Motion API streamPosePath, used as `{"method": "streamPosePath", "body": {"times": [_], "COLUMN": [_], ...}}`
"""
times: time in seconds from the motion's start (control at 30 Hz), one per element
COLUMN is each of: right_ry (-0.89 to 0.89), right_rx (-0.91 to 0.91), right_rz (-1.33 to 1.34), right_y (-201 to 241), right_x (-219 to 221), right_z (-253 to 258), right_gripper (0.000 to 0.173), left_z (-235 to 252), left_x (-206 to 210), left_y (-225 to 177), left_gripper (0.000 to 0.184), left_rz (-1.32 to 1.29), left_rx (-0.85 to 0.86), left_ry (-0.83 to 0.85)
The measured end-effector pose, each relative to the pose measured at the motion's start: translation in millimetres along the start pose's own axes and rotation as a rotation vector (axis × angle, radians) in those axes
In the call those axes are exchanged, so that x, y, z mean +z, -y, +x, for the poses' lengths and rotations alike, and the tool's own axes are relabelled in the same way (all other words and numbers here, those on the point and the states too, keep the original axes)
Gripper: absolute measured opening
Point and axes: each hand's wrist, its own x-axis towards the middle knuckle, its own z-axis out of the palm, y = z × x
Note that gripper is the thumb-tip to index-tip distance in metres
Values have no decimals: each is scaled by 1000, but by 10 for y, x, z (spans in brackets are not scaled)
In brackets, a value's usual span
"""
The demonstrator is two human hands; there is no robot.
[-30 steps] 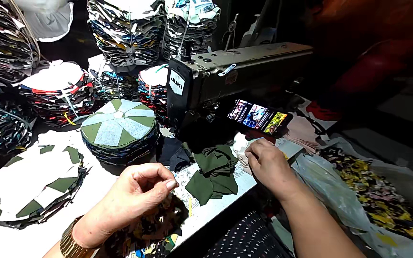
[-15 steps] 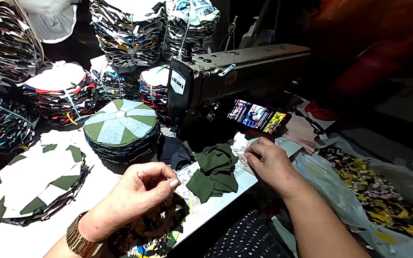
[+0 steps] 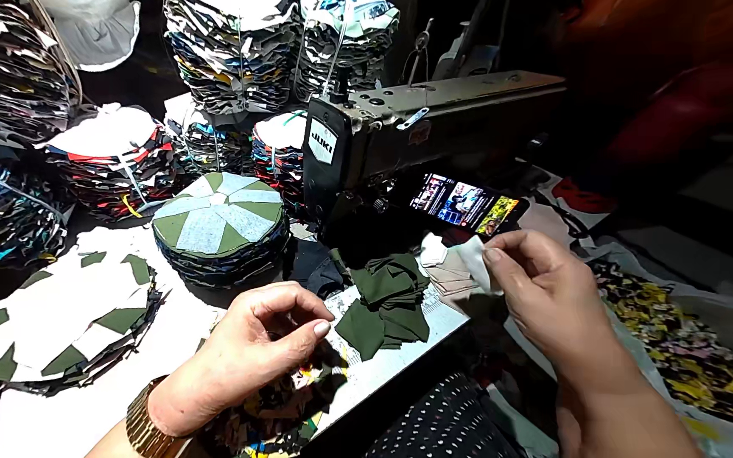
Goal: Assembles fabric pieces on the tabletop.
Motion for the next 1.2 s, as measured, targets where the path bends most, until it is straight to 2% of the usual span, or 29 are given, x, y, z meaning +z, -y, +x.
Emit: {"method": "streamPosePath", "body": {"times": [0.13, 0.23, 0.33, 0.47, 0.6, 0.77, 0.9, 1.07, 1.2], "right_ry": [180, 323, 361, 371, 431, 330, 289, 290, 307], "right_rx": [-30, -46, -77, -50, 57, 88, 100, 118, 119], "right_rz": [398, 560, 603, 616, 670, 526, 497, 591, 662], "right_y": [538, 748, 842, 834, 766, 739, 763, 799, 807], "right_x": [198, 424, 625, 751, 765, 759, 752, 794, 835], "right_z": [-275, -436, -512, -537, -565, -558, -561, -587, -590], "right_gripper": [13, 16, 14, 13, 34, 24, 29, 22, 9], "left_z": [-4, -8, -20, -15, -39, 5, -39, -1, 1], "left_x": [66, 121, 131, 111, 35, 37, 68, 81, 74], "left_y": [-50, -105, -123, -115, -161, -179, -179, -117, -10], "left_gripper": [30, 42, 34, 19, 27, 32, 31, 26, 15], "left_rz": [-114, -258, -352, -295, -246, -181, -101, -15, 75], "left_rx": [-78, -162, -191, -257, -278, -253, -159, -74, -76], "left_ry": [59, 134, 172, 94, 21, -76, -83, -99, -142]}}
